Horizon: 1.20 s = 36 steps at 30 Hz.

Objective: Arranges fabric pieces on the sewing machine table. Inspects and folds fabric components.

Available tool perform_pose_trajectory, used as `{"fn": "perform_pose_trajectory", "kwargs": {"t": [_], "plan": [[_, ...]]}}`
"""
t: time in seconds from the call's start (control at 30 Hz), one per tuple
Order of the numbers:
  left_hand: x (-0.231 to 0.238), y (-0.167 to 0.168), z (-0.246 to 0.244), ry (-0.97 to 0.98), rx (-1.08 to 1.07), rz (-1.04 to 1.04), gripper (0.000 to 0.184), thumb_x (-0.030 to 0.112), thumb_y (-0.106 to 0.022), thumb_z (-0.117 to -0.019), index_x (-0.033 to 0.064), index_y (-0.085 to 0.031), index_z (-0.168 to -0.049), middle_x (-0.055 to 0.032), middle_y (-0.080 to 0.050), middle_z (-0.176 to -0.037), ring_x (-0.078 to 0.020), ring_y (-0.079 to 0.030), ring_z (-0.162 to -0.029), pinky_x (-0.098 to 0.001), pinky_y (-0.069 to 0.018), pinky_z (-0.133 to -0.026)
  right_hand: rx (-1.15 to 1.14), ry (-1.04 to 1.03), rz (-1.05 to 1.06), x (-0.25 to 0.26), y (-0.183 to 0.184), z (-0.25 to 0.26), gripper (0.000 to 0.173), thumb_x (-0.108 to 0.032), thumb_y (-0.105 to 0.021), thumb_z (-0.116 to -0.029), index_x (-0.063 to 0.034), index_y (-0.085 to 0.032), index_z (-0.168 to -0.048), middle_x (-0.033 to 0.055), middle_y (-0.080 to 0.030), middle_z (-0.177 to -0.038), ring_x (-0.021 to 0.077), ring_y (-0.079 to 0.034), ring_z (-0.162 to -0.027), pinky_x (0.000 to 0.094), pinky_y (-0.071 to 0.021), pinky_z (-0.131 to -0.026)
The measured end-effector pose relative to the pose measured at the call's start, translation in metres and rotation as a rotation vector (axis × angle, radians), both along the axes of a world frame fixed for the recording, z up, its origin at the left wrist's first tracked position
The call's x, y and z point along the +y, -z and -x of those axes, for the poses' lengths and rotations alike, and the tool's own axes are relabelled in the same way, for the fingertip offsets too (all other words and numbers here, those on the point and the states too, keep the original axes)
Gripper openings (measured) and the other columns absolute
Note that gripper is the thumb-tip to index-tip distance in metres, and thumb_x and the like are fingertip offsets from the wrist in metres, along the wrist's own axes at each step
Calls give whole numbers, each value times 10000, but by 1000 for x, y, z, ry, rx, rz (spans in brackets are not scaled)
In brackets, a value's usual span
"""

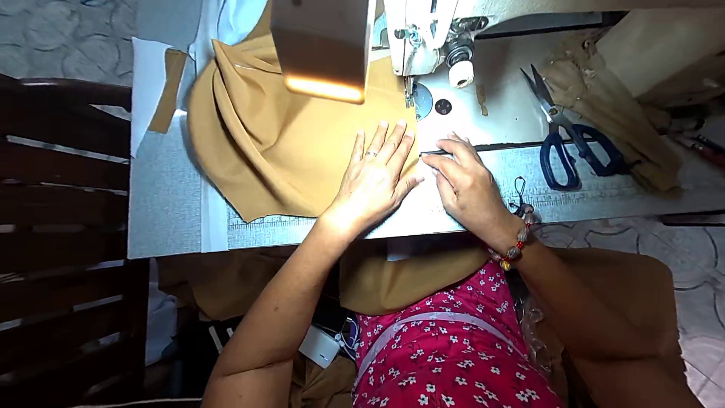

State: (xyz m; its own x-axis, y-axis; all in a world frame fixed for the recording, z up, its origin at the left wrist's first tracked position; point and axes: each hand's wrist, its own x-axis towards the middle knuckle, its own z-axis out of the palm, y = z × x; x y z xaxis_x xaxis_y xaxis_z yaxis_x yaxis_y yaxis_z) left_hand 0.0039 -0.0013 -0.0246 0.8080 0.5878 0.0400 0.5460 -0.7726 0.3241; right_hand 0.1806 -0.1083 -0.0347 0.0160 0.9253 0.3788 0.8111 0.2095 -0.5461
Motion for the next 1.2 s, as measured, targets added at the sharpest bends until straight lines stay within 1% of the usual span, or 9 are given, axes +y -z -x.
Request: {"fn": "perform_pose_trajectory", "kwargs": {"t": [0.1,0.23,0.43,0.6,0.7,0.77,0.93,1.07,1.2], "plan": [[1,4,0,-16,-154,-16,506,332,-360,-1107,32,-552,-1466,-154,-485,-1565,-388,-392,-1489,-625,-206,-1221,-9,-4,-16,-1,-6,0,301,28,-559,-924,62,-704,-1186,294,-632,-1301,471,-557,-1303,532,-395,-1154],[3,5,3,-34,-441,2,331,202,-526,-1064,-3,-730,-1225,-163,-705,-1295,-333,-620,-1302,-511,-390,-1175,-13,-7,-12,-4,-9,0,314,44,-556,-924,82,-683,-1208,307,-615,-1326,482,-535,-1328,532,-378,-1165],[-4,6,-3,-28,-376,-103,319,222,-553,-1054,10,-751,-1188,-166,-718,-1266,-372,-644,-1259,-558,-427,-1129,-37,67,-58,13,15,3,310,-1,-530,-942,-35,-754,-1155,245,-672,-1276,447,-562,-1318,527,-392,-1163],[-7,0,-6,-39,-238,-79,420,341,-498,-1066,41,-744,-1225,-154,-677,-1350,-404,-570,-1339,-608,-355,-1160,-31,61,-50,12,13,1,302,-6,-536,-951,-18,-748,-1165,249,-671,-1279,449,-559,-1322,530,-388,-1167],[-5,-6,-4,-81,-233,-23,426,320,-420,-1079,113,-774,-1195,-117,-654,-1396,-478,-395,-1457,-740,-112,-1183,-30,5,-30,-2,-4,1,368,26,-541,-936,35,-655,-1286,277,-629,-1321,451,-568,-1302,524,-391,-1158],[-1,-4,2,-100,-223,6,394,356,-459,-1046,194,-769,-1227,-98,-589,-1480,-515,-279,-1501,-810,-21,-1128,-63,-20,-7,-7,-9,4,387,21,-560,-928,1,-668,-1299,272,-607,-1341,431,-588,-1266,527,-429,-1119],[9,3,15,-87,-197,63,423,472,-488,-1023,289,-706,-1337,-59,-491,-1574,-529,-227,-1515,-844,20,-1089,-221,-54,20,-13,-4,7,318,-49,-573,-919,-82,-757,-1176,239,-655,-1318,455,-589,-1282,637,-408,-1094],[12,1,15,-83,-194,86,419,353,-401,-1056,291,-706,-1337,-50,-484,-1580,-522,-204,-1525,-835,30,-1096,-187,43,20,-7,-6,8,354,-100,-521,-999,-21,-665,-1314,230,-650,-1289,416,-627,-1197,581,-435,-1053],[19,1,14,-70,-182,77,436,487,-494,-1016,292,-696,-1349,-51,-474,-1588,-521,-214,-1522,-839,21,-1093,-156,53,23,1,-10,12,365,-92,-537,-986,-43,-664,-1324,205,-662,-1238,405,-617,-1155,562,-427,-1029]]}}
